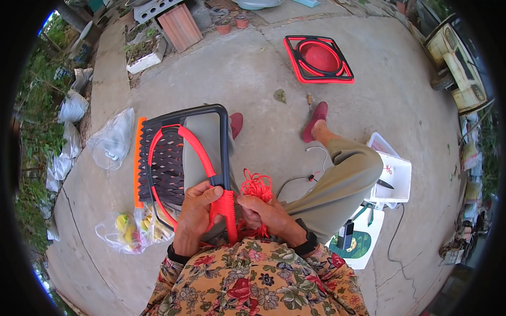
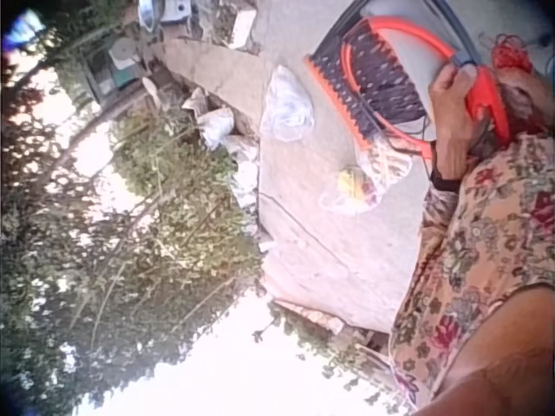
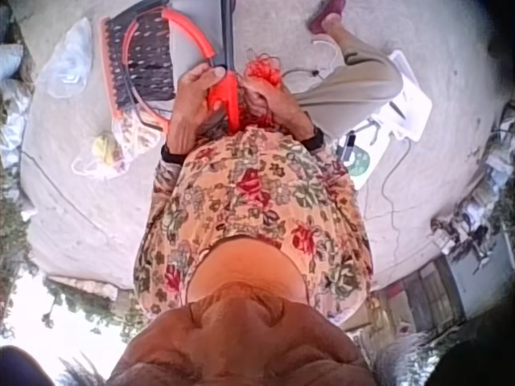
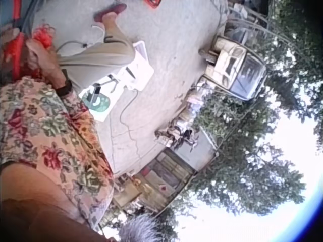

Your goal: The person is seen wrapping a red thread around a piece of furniture frame.

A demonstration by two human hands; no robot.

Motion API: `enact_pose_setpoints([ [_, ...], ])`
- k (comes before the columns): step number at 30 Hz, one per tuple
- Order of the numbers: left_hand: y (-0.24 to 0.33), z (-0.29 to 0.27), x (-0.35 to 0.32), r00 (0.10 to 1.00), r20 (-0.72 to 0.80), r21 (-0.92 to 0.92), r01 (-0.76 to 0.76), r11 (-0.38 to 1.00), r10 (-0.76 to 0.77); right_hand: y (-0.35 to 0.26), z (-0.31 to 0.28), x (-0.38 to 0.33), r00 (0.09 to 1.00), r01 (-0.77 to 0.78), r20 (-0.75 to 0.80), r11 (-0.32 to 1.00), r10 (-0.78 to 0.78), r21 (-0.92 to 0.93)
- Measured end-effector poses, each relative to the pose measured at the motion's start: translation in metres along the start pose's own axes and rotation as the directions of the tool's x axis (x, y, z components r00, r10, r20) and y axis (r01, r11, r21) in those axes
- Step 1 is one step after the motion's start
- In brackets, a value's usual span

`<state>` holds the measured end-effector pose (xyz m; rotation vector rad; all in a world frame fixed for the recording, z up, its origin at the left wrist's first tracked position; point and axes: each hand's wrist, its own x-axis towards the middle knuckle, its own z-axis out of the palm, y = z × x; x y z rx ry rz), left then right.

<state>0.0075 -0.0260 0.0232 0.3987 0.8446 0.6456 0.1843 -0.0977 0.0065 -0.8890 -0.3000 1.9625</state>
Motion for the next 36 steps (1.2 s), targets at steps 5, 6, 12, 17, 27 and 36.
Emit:
enact_pose_setpoints([
  [5,0.006,0.012,0.007,0.997,0.015,0.105,-0.074,0.992,0.073,-0.005,-0.001,0.001,0.999,0.025,-0.042,1.0,-0.025,-0.016],
  [6,0.007,0.013,0.007,0.997,0.017,0.106,-0.072,0.992,0.07,-0.006,-0.002,0.001,0.999,0.03,-0.025,1.0,-0.03,0.0],
  [12,0.006,0.016,0.011,0.992,0.123,0.09,-0.038,0.995,0.027,-0.008,0.001,-0.003,1.0,0.008,-0.028,0.997,-0.01,-0.08],
  [17,0.0,0.01,0.011,0.997,0.051,0.143,-0.06,0.988,0.053,-0.006,0.0,-0.005,0.997,0.074,0.002,0.997,-0.074,-0.003],
  [27,-0.007,0.007,0.013,0.998,0.039,0.113,-0.061,0.992,0.057,-0.002,0.0,-0.006,0.988,0.134,-0.071,0.99,-0.136,-0.04],
  [36,-0.008,0.003,0.011,0.996,0.081,0.096,-0.041,0.995,0.033,-0.002,-0.012,0.001,0.982,0.188,-0.025,0.982,-0.189,-0.031],
])
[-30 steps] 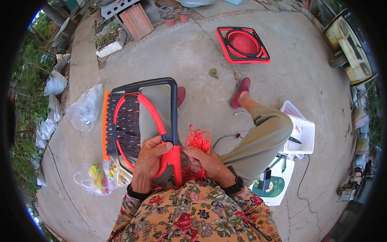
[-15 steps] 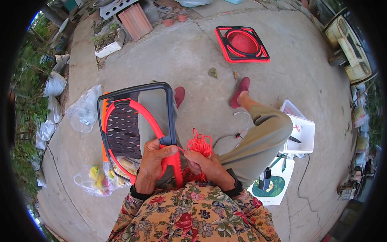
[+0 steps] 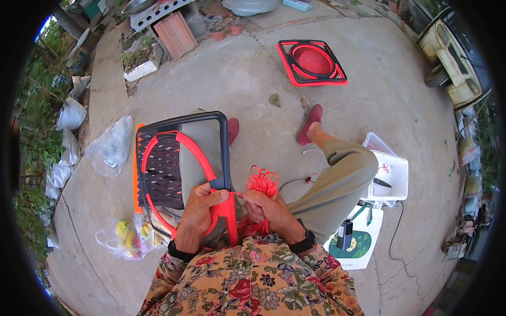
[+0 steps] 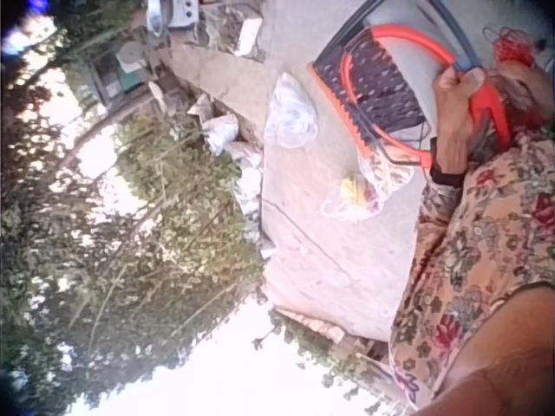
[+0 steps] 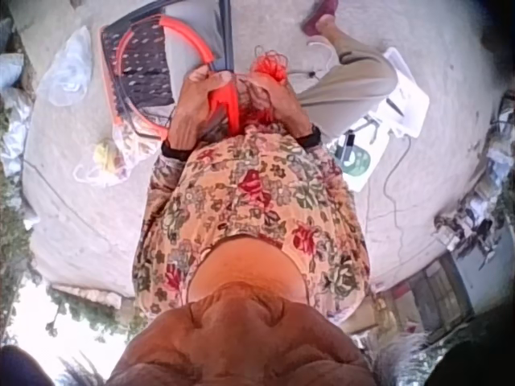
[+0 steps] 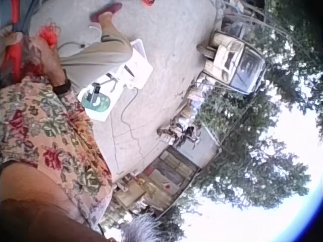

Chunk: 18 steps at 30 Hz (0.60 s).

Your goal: The person is seen wrapping a red thread around a piece of furniture frame.

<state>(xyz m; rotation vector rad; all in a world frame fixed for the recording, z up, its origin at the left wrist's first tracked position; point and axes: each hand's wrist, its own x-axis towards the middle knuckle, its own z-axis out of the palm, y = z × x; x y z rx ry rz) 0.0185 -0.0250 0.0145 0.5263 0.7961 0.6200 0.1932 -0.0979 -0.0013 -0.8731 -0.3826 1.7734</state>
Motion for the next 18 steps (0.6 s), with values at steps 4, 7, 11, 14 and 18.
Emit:
enact_pose_setpoints([
  [4,-0.003,-0.001,-0.003,0.997,-0.052,-0.016,-0.048,0.999,0.047,-0.003,0.0,0.0,0.999,-0.04,-0.019,0.997,0.038,-0.064],
  [7,-0.003,0.003,-0.005,0.993,-0.086,-0.009,-0.087,0.996,0.086,0.006,-0.005,-0.003,0.998,-0.055,-0.005,0.998,0.055,-0.002],
  [11,0.001,-0.005,-0.01,0.998,-0.053,0.024,-0.034,0.999,0.035,-0.002,-0.015,-0.015,0.989,-0.039,-0.141,0.994,0.053,0.098],
  [14,-0.003,-0.003,-0.013,0.993,-0.082,-0.004,-0.09,0.996,0.089,0.009,-0.02,-0.032,0.978,-0.076,-0.195,0.997,0.075,0.002],
  [18,-0.003,-0.009,-0.014,0.994,-0.076,-0.051,-0.087,0.995,0.083,0.013,-0.022,-0.048,0.973,-0.129,-0.22,0.947,0.065,-0.293],
])
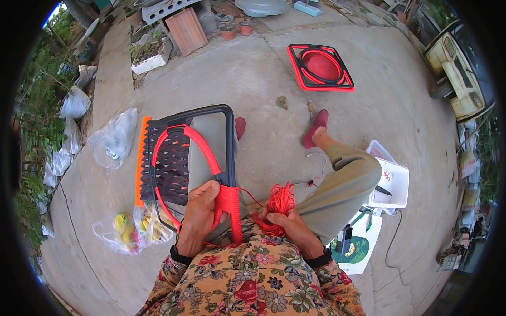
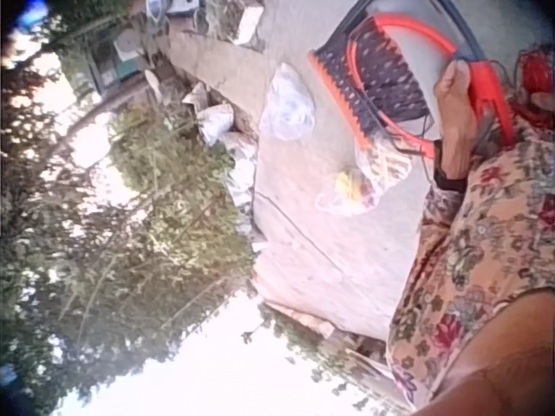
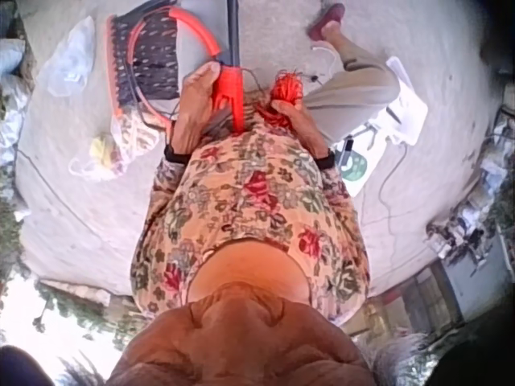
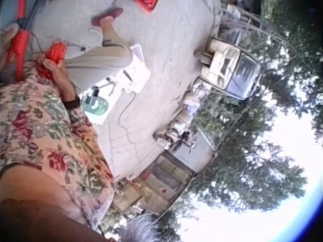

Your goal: The person is seen wrapping a red thread around a piece of furniture frame.

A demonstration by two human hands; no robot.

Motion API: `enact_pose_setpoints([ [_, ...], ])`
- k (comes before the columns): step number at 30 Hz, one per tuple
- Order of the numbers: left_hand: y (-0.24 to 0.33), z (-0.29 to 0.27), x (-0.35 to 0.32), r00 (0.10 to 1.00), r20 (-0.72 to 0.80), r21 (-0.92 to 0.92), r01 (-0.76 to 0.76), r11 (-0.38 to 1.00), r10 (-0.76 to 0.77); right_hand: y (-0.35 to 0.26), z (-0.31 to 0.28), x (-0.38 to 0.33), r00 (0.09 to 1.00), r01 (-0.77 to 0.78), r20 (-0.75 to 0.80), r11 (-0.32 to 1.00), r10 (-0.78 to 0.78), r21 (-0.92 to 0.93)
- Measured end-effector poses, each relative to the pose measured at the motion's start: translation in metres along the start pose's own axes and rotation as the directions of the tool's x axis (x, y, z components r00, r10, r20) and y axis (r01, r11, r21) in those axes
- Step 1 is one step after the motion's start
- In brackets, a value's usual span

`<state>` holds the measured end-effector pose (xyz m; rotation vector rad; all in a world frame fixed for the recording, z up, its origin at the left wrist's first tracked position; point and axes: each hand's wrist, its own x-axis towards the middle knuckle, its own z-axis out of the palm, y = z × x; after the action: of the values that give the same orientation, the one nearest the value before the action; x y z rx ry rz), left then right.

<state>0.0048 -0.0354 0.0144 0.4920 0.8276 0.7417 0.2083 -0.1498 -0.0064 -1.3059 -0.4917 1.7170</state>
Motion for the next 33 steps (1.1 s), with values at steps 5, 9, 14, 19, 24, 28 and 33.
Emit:
enact_pose_setpoints([
  [5,0.01,0.005,-0.005,1.0,0.018,0.025,0.017,1.0,-0.017,0.005,-0.008,-0.005,0.997,0.063,0.069,0.961,-0.046,-0.269],
  [9,0.008,0.006,-0.003,0.998,0.052,-0.008,0.035,0.999,-0.034,-0.016,-0.019,-0.001,0.967,0.233,-0.118,0.97,-0.224,0.065],
  [14,0.004,0.006,-0.007,0.998,0.024,-0.008,0.051,0.999,-0.05,-0.094,-0.075,-0.005,0.806,0.579,-0.245,0.632,-0.539,0.516],
  [19,0.002,0.004,-0.008,0.998,0.047,-0.025,0.034,0.999,-0.033,-0.163,-0.148,-0.061,0.495,0.823,-0.366,0.291,-0.788,0.487],
  [24,0.004,0.009,-0.01,1.0,0.007,-0.008,0.019,1.0,-0.019,-0.178,-0.26,-0.091,0.461,0.858,-0.474,0.241,-0.751,0.453],
  [28,0.002,0.01,-0.008,0.999,0.02,-0.014,0.045,0.999,-0.044,-0.201,-0.374,-0.113,0.195,0.981,-0.773,0.11,-0.604,0.162],
  [33,0.0,0.021,-0.009,0.998,-0.064,0.065,0.019,0.998,-0.015,-0.226,-0.168,-0.033,0.571,0.669,-0.561,0.736,-0.6,-0.105],
])
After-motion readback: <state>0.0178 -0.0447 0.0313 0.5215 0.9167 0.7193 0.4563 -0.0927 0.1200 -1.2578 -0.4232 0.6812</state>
